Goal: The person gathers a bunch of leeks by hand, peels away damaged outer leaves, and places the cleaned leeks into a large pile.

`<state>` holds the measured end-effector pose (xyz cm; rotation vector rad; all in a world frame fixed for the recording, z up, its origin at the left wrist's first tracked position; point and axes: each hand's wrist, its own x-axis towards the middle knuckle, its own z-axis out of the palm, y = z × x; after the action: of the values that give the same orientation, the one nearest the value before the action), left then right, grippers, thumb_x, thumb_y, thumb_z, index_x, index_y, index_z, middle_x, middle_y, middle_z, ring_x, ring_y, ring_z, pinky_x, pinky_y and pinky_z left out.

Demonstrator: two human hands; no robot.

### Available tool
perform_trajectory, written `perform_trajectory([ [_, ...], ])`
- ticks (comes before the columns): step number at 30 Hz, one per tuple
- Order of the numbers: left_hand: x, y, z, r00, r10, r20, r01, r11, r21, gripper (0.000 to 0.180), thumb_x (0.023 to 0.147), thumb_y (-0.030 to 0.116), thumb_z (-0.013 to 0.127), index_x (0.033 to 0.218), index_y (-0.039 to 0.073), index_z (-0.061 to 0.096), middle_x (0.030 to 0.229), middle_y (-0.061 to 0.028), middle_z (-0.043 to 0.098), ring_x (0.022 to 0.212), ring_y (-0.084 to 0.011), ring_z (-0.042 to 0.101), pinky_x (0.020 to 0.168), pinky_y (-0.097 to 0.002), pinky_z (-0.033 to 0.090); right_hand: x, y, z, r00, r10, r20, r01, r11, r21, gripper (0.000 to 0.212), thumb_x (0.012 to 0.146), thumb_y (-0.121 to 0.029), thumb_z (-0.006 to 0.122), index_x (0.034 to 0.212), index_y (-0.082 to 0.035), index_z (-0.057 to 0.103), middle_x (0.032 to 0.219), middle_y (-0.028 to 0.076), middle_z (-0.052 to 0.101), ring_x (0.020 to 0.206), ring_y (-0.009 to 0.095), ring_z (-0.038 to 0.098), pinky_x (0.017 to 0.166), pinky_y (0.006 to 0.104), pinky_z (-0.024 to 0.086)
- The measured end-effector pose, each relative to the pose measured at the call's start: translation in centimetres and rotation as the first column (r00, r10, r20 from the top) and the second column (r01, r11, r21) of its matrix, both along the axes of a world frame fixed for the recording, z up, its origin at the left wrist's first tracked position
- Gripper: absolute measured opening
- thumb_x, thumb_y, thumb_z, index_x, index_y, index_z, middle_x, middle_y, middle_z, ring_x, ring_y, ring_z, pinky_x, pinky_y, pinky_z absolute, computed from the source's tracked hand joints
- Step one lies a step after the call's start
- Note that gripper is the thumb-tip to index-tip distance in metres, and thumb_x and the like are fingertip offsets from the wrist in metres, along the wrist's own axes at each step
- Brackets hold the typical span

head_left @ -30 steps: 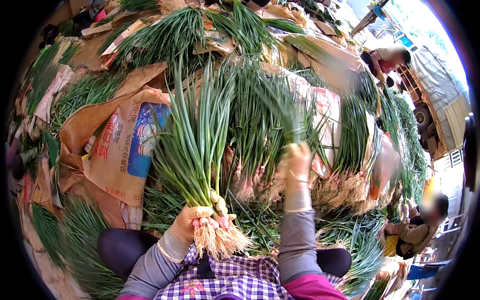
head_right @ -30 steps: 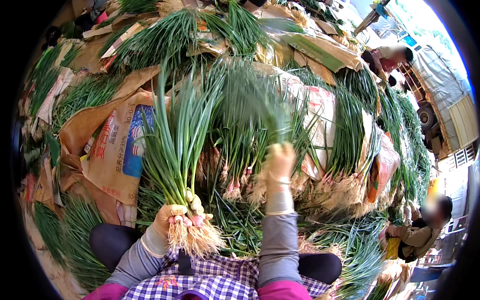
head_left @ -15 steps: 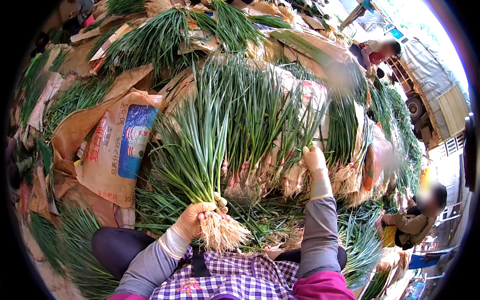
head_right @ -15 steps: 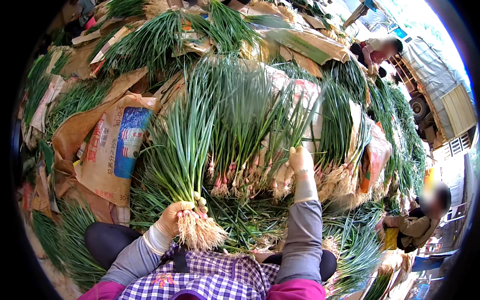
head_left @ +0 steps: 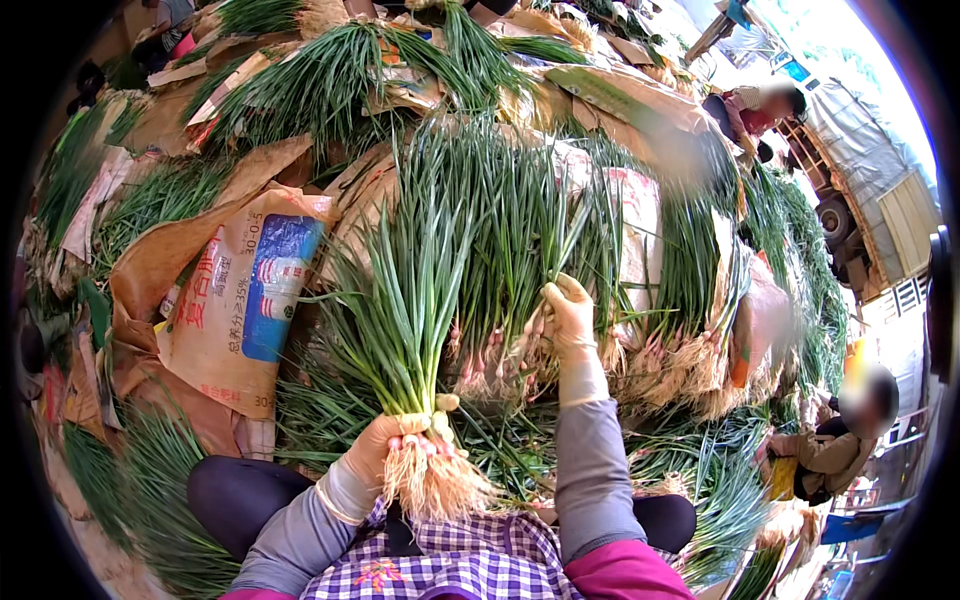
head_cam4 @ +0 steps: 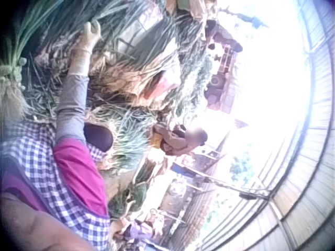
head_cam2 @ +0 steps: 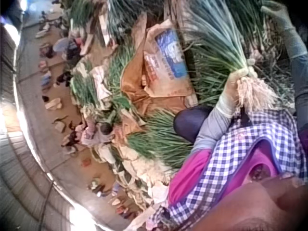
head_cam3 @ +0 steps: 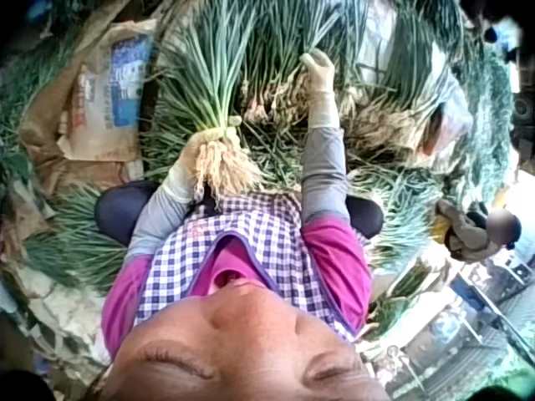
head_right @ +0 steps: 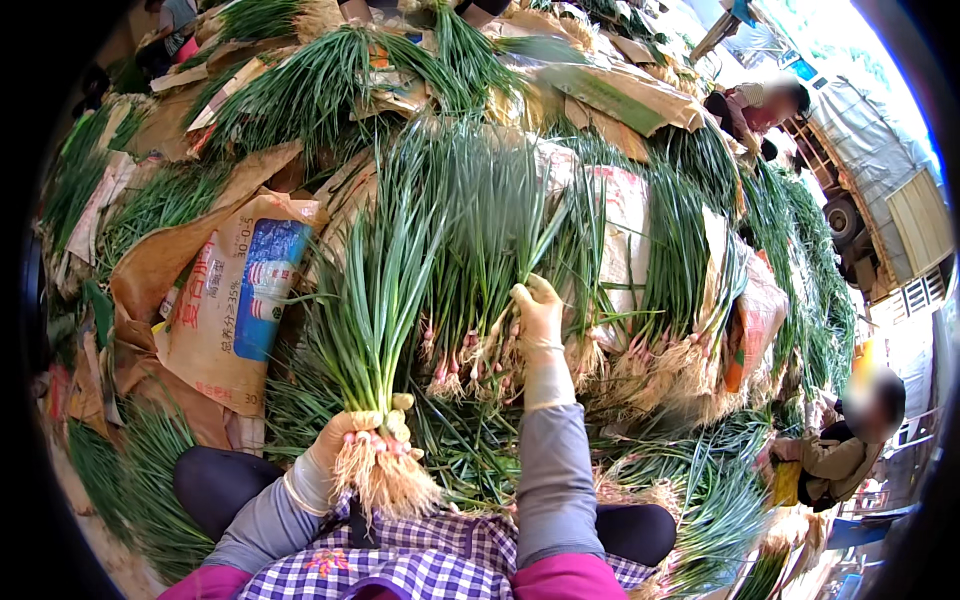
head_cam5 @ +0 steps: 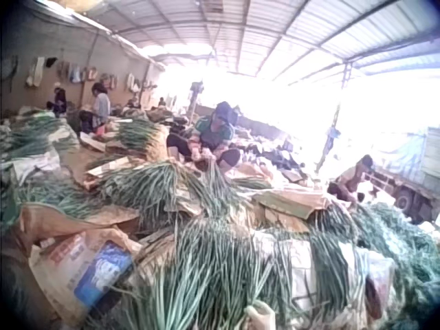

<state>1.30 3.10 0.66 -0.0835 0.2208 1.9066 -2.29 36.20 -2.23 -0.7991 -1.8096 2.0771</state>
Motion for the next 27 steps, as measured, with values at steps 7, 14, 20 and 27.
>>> perform_trajectory([
  [7, 0.2, 1.0, -0.5, 0.98, -0.014, -0.2, -0.027, 0.979, -0.2, 0.028, 0.08, 0.004, 0.054, 0.107, -0.002, 0.052, 0.105, -0.0225, 0.06, 0.094, -0.0353, 0.062, 0.097, -0.0463, 0.042, 6.5, -8.4, 6.0, 0.916, 0.393, 0.075, -0.375, 0.909, -0.184, 0.029, 0.085, -0.007, 0.06, 0.112, -0.001, 0.053, 0.088, 0.012, 0.064, 0.072, 0.018, 0.06, 0.068, 0.0295, 0.052],
  [14, 0.7, 1.4, -3.3, 0.996, -0.063, -0.067, 0.042, 0.959, -0.28, 0.025, 0.084, 0.004, 0.051, 0.107, -0.005, 0.051, 0.084, -0.0254, 0.063, 0.081, -0.0361, 0.065, 0.075, -0.0418, 0.056, 7.4, -14.1, 3.4, 0.863, 0.484, 0.144, -0.47, 0.874, -0.121, 0.014, 0.089, -0.01, 0.058, 0.093, 0.002, 0.054, 0.07, 0.002, 0.055, 0.059, 0.009, 0.052, 0.051, 0.0258, 0.044],
  [20, 0.5, 1.6, -2.0, 0.994, -0.07, -0.09, 0.017, 0.872, -0.49, 0.01, 0.081, -0.002, 0.053, 0.089, -0.006, 0.057, 0.066, -0.0127, 0.06, 0.066, -0.0248, 0.066, 0.06, -0.0249, 0.055, 6.3, -15.6, 4.4, 0.891, 0.241, 0.384, -0.451, 0.377, 0.809, 0.024, 0.086, -0.023, 0.06, 0.072, -0.005, 0.052, 0.057, 0.012, 0.052, 0.052, 0.031, 0.046, 0.052, 0.0334, 0.044],
  [27, 1.2, 2.3, 0.2, 0.992, 0.1, 0.081, -0.087, 0.986, -0.145, 0.024, 0.08, 0.007, 0.053, 0.104, 0.003, 0.054, 0.095, -0.014, 0.061, 0.085, -0.0283, 0.061, 0.099, -0.0487, 0.038, 7.4, -9.3, -2.3, 0.966, 0.013, 0.258, -0.122, 0.904, 0.411, 0.028, 0.091, -0.026, 0.054, 0.078, -0.002, 0.06, 0.067, 0.007, 0.06, 0.058, 0.018, 0.054, 0.058, 0.0311, 0.047],
])
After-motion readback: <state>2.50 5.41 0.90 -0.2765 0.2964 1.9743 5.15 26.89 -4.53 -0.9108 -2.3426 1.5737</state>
